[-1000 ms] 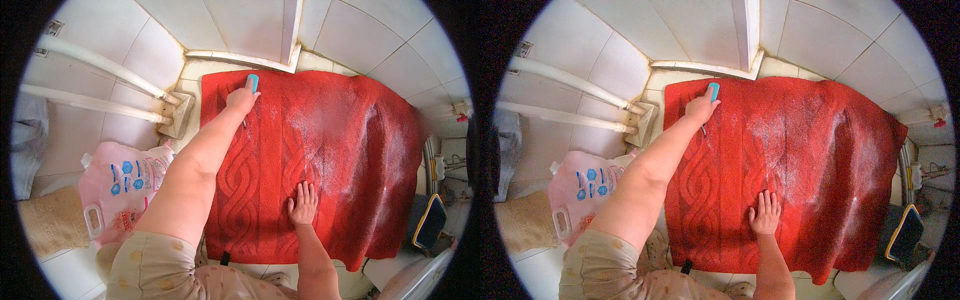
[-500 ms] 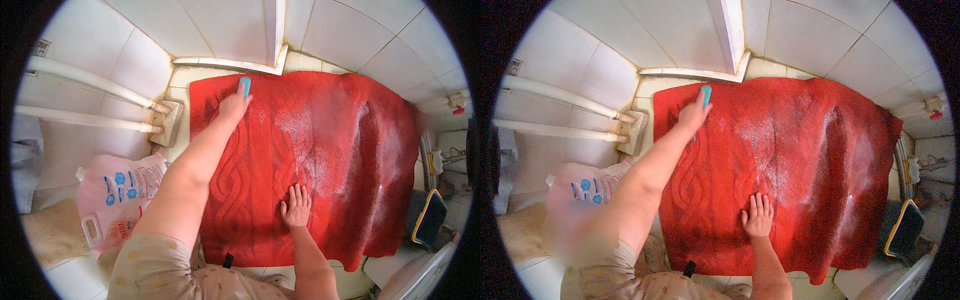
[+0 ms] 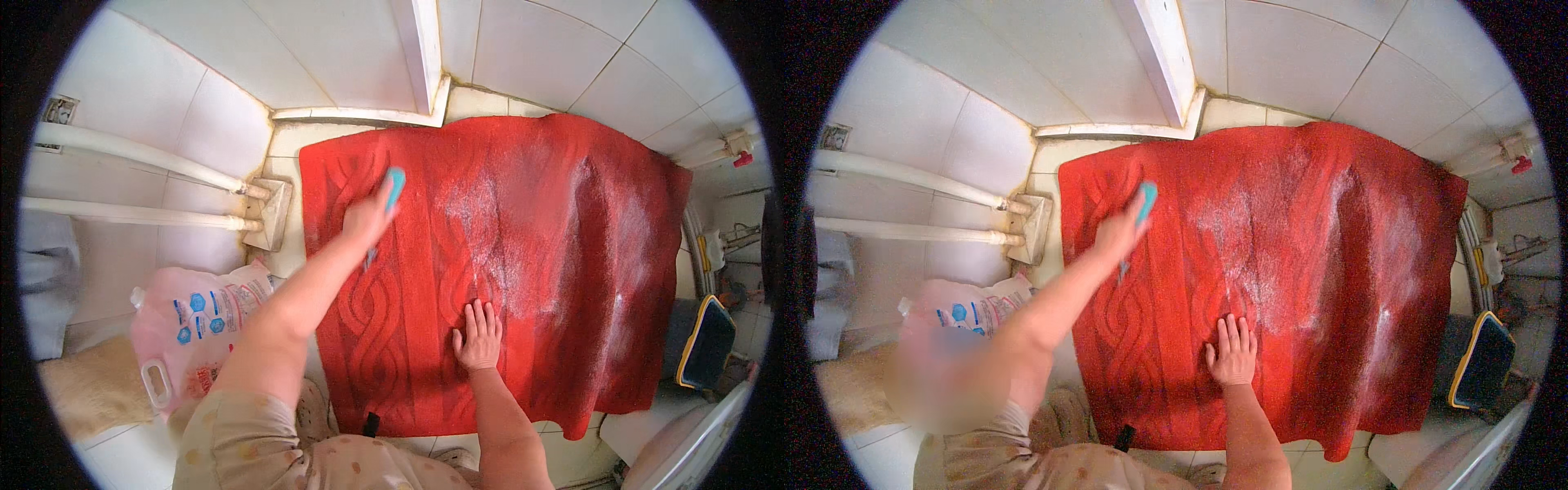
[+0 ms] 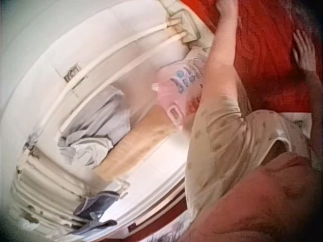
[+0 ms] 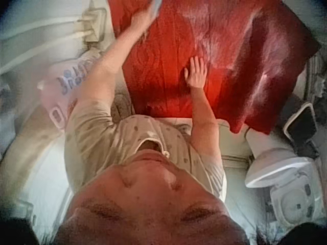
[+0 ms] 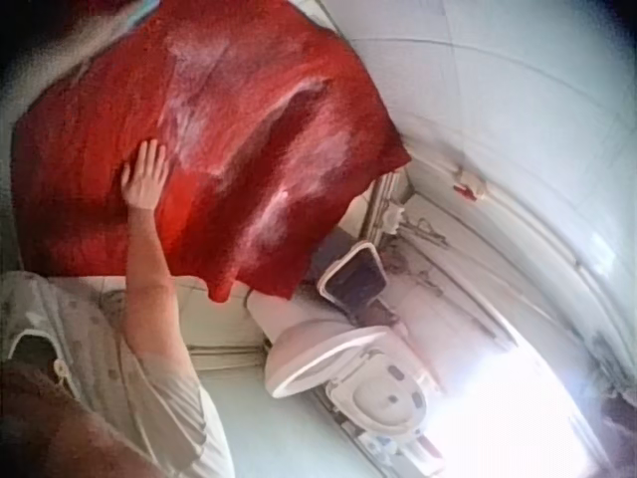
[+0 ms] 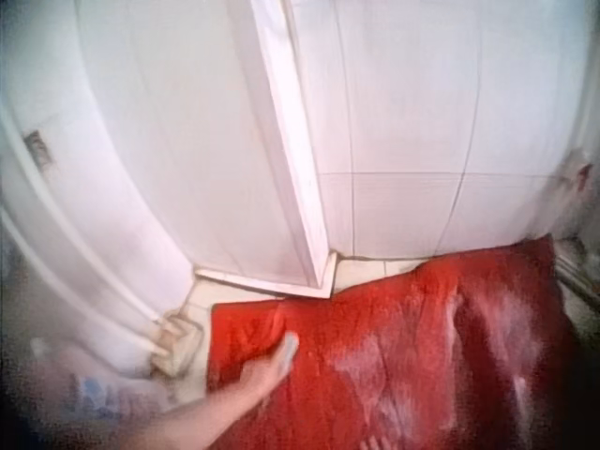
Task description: The person kneels on the floor and scrubs a red patterned mat with a blue brush. They fold the mat to clean the black underside and continue scrubbing both sides.
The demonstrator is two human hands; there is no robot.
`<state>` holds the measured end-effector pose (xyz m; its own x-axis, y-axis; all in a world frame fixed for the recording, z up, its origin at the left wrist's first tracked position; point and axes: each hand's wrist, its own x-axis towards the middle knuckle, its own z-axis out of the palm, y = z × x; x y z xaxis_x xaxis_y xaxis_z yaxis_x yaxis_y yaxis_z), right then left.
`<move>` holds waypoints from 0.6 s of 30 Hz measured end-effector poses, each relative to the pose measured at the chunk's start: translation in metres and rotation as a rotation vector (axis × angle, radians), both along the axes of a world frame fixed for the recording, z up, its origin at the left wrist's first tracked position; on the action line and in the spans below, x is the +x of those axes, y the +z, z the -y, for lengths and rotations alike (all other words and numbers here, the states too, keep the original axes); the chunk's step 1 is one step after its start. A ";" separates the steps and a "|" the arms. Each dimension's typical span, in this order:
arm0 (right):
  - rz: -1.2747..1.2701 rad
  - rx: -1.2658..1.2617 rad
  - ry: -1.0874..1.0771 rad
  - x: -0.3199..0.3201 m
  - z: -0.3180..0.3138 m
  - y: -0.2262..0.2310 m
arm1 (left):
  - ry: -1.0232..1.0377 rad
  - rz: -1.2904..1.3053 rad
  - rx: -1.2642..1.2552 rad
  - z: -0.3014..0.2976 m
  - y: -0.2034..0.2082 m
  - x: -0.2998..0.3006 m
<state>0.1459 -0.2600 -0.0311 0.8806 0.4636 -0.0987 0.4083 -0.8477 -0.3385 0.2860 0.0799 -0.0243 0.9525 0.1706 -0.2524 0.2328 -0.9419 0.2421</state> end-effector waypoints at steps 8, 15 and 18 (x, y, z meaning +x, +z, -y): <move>-0.005 0.001 -0.008 0.002 0.000 -0.002 | 0.110 -0.025 -0.132 0.042 0.008 -0.009; -0.026 -0.004 -0.021 0.000 0.004 -0.001 | -0.243 -0.153 -0.020 0.072 0.007 -0.066; -0.021 0.009 -0.017 0.000 0.000 -0.001 | -0.032 -0.031 -0.061 0.054 0.012 0.051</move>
